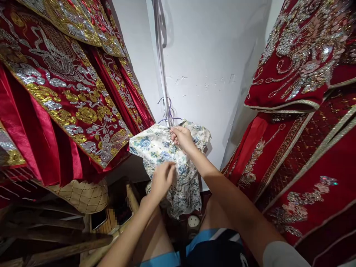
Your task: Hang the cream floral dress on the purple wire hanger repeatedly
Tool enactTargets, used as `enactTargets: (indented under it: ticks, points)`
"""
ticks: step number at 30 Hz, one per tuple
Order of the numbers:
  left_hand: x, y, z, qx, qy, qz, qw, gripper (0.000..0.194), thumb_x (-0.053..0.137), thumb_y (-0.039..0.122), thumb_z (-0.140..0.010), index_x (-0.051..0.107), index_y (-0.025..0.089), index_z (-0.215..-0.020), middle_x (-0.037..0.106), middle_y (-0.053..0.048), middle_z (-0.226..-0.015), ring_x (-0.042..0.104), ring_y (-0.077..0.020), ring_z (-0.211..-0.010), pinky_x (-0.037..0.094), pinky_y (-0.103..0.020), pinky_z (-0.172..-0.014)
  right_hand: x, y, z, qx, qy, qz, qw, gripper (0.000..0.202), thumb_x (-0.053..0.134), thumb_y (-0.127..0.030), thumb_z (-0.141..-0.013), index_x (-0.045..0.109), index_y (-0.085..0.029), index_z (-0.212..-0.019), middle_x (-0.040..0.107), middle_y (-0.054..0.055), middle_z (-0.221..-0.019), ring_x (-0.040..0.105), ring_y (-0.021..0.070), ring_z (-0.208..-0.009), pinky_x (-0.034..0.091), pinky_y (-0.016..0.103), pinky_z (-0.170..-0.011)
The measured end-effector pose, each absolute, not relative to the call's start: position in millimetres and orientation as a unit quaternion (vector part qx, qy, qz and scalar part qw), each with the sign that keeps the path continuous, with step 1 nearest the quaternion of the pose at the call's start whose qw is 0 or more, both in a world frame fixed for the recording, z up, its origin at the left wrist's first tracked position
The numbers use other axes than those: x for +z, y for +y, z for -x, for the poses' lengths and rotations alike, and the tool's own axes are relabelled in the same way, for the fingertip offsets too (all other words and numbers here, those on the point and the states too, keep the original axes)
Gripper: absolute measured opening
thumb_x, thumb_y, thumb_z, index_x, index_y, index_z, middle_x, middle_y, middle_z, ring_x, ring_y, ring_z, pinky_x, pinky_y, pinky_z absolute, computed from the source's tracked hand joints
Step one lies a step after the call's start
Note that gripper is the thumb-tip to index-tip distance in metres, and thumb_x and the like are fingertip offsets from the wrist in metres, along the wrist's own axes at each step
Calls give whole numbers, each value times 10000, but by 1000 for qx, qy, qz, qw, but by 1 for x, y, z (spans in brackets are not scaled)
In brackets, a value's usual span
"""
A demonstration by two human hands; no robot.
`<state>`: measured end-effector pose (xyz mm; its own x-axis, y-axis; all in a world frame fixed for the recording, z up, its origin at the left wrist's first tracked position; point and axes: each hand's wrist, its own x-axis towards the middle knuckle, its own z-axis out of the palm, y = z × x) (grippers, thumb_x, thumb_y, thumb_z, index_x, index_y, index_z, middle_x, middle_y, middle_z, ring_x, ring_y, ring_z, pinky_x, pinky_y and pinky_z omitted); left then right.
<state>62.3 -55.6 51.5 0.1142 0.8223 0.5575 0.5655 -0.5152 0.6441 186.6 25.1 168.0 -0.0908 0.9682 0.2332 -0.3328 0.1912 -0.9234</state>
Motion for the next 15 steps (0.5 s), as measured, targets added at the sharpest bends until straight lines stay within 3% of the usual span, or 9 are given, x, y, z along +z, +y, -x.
enactTargets:
  ticks: [2, 4, 9, 11, 15]
  points:
    - [97, -40, -62, 555, 436, -700, 109, 318, 537, 262, -934, 659, 229, -1226, 700, -75, -978, 633, -244, -940, 432, -342, -901, 161, 22, -192, 538, -514, 317, 589, 196, 615, -252, -883, 571, -169, -711, 500, -72, -454, 377, 48, -348, 251, 180, -373]
    - [138, -22, -62, 571, 424, -702, 39, 368, 499, 226, -950, 616, 188, -1296, 693, -64, -972, 628, -213, -885, 441, -345, -898, 159, 24, -196, 525, -536, 299, 589, 199, 621, -286, -871, 555, -185, -713, 465, -81, -452, 375, 62, -369, 269, 190, -392]
    - [187, 2, -67, 454, 416, -786, -61, 192, 532, 257, -939, 681, 142, -901, 682, -65, -844, 603, -193, -794, 446, -306, -797, 137, 39, -199, 415, -604, 342, 589, 192, 558, -313, -870, 552, -203, -713, 442, -70, -511, 363, 90, -448, 275, 221, -471]
    - [193, -2, -62, 500, 429, -749, -75, 196, 526, 277, -951, 663, 146, -897, 666, -56, -848, 590, -182, -795, 436, -299, -799, 113, 41, -198, 355, -628, 392, 571, 223, 556, -306, -842, 517, -204, -646, 461, -53, -547, 387, 102, -511, 274, 228, -515]
    - [191, -6, -23, 660, 493, -567, -20, 141, 548, 280, -940, 623, 166, -909, 625, -40, -889, 554, -171, -857, 421, -301, -838, 61, 32, -200, 364, -642, 413, 534, 283, 539, -321, -792, 423, -217, -556, 400, -53, -513, 366, 112, -521, 258, 247, -537]
